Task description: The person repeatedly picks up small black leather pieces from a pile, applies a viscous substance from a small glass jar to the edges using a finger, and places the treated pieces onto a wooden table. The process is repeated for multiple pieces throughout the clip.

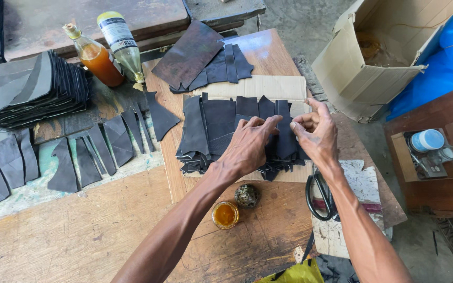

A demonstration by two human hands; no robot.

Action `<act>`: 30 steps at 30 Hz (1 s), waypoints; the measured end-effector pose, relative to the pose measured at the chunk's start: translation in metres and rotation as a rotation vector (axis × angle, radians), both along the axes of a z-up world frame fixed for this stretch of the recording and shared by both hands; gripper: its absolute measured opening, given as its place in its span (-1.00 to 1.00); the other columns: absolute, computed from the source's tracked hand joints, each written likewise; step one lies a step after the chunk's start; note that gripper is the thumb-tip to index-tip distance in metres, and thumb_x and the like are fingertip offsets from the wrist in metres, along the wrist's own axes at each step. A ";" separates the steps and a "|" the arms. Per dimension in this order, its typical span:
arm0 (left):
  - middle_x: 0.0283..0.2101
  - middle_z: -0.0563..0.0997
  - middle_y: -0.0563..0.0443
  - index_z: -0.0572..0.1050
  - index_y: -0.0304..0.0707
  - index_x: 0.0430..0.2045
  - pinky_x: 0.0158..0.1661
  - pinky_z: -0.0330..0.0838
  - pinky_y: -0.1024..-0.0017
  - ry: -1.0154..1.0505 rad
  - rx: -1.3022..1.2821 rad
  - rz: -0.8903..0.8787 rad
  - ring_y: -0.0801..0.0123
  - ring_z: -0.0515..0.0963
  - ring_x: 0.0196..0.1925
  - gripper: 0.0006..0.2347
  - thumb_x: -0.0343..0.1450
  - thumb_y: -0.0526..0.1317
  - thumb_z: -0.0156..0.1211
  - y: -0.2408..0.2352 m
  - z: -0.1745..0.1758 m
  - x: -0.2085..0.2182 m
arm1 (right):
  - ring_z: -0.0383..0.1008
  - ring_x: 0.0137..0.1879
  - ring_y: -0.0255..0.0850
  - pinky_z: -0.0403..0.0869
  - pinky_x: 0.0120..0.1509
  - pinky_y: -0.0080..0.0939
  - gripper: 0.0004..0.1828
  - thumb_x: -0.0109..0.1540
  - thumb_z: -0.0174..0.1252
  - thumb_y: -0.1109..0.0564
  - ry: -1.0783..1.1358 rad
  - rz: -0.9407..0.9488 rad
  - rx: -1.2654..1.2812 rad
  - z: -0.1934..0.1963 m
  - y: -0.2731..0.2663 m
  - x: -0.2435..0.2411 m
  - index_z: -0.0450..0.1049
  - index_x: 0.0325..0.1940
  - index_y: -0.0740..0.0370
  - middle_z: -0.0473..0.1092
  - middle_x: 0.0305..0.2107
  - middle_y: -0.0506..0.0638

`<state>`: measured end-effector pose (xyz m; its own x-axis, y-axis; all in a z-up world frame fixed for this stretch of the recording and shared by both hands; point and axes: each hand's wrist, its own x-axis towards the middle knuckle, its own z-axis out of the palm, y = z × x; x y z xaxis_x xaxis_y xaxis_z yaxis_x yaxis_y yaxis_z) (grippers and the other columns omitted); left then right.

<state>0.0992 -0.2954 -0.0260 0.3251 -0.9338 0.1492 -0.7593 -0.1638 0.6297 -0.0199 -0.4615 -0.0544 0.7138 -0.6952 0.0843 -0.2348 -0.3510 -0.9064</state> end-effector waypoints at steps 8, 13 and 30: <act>-0.02 0.67 -0.04 0.30 -0.22 0.21 0.05 0.24 0.22 -0.031 -0.057 -0.011 0.15 0.49 0.10 -0.49 0.33 -0.46 0.19 0.003 -0.008 0.000 | 0.56 -0.12 -0.24 0.57 -0.12 -0.28 -0.19 0.13 0.31 0.30 0.033 0.030 -0.086 -0.005 -0.026 0.013 0.18 0.44 0.37 0.55 -0.13 0.08; -0.03 0.67 -0.05 0.28 -0.27 0.22 0.11 0.21 0.22 -0.056 -0.003 -0.017 0.14 0.46 0.15 -0.36 0.16 -0.52 0.18 0.006 -0.006 -0.001 | 0.49 0.04 -0.19 0.51 -0.03 -0.26 -0.08 0.07 0.34 0.29 0.063 0.218 -0.101 -0.010 -0.046 0.035 0.14 0.49 0.36 0.53 0.00 0.11; 0.03 0.62 -0.09 0.16 -0.38 0.27 0.13 0.18 0.15 -0.031 0.080 -0.002 0.12 0.41 0.20 -0.24 0.11 -0.50 0.29 0.005 -0.008 0.001 | 0.58 -0.09 -0.12 0.61 -0.03 -0.10 -0.17 0.13 0.24 0.44 -0.479 0.175 0.597 0.042 -0.058 0.015 0.14 0.47 0.31 0.49 -0.21 0.15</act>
